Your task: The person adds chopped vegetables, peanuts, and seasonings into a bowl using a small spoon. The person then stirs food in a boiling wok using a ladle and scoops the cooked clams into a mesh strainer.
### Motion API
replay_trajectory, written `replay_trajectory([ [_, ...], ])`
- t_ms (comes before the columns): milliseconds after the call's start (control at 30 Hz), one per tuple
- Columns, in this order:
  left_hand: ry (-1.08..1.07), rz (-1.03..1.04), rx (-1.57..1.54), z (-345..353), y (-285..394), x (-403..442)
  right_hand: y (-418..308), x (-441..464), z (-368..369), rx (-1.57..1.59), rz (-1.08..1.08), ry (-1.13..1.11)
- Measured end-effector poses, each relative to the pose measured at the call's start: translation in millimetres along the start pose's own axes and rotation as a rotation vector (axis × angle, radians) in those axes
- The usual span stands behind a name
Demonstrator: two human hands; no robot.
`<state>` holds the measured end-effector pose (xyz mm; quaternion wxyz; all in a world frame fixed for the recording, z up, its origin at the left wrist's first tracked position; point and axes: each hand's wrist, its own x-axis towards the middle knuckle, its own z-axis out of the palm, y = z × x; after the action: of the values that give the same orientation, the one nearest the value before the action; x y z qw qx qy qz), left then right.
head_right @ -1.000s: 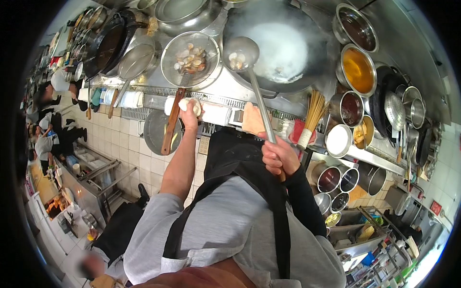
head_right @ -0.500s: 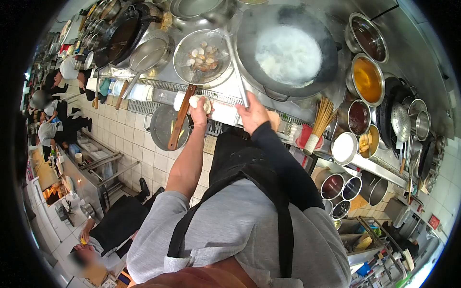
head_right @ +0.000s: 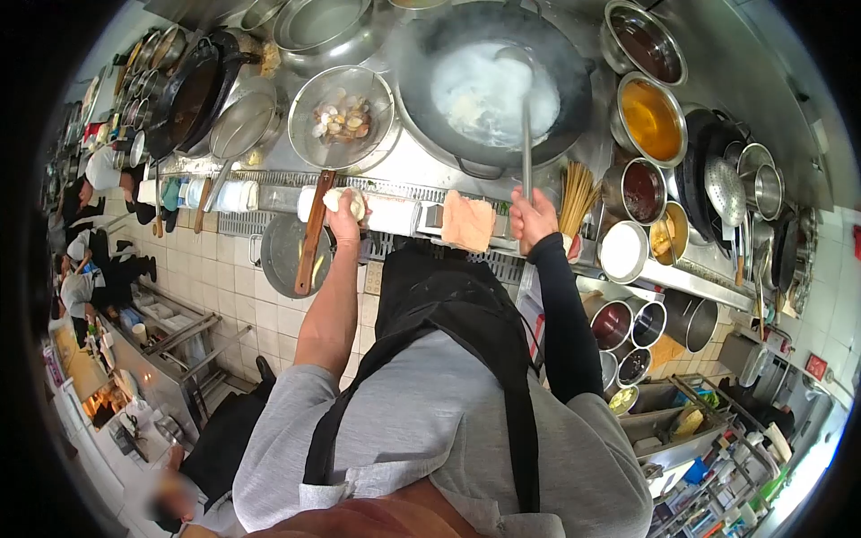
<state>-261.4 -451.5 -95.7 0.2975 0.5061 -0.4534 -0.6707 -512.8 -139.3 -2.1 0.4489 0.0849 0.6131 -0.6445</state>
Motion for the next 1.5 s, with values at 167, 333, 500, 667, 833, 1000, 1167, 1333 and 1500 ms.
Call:
replay_trajectory([
  [167,-0.007,-0.001,0.027,-1.1,-1.0,0.2,5.4,-24.4,-1.3,0.071,0.095,-0.164],
  [333,0.002,-0.013,0.033,-3.4,-5.8,4.8,3.7,-45.6,-2.5,0.102,0.167,-0.257],
  [500,0.017,-0.007,0.011,0.5,-1.9,1.5,-2.4,-58.0,-6.4,0.103,0.198,-0.327],
  [667,0.021,-0.004,0.027,-0.4,-3.1,2.5,-6.7,-67.1,-8.5,0.127,0.214,-0.344],
  [833,0.018,-0.011,0.013,-0.8,-3.3,2.5,-9.5,-74.3,-12.7,0.198,0.246,-0.382],
  [1000,0.054,0.001,0.004,3.1,-1.9,0.4,-16.9,-73.8,-6.8,0.156,0.247,-0.353],
  [1167,0.042,-0.005,0.020,2.8,-0.2,-0.4,-36.4,-69.7,17.0,0.113,0.233,-0.293],
  [1333,0.038,0.000,0.029,0.6,-4.1,2.3,-42.1,-54.6,15.4,0.199,0.232,-0.287],
  [1500,0.015,0.012,0.010,-1.9,-7.1,5.8,-44.4,-38.4,31.8,-0.005,0.123,-0.085],
])
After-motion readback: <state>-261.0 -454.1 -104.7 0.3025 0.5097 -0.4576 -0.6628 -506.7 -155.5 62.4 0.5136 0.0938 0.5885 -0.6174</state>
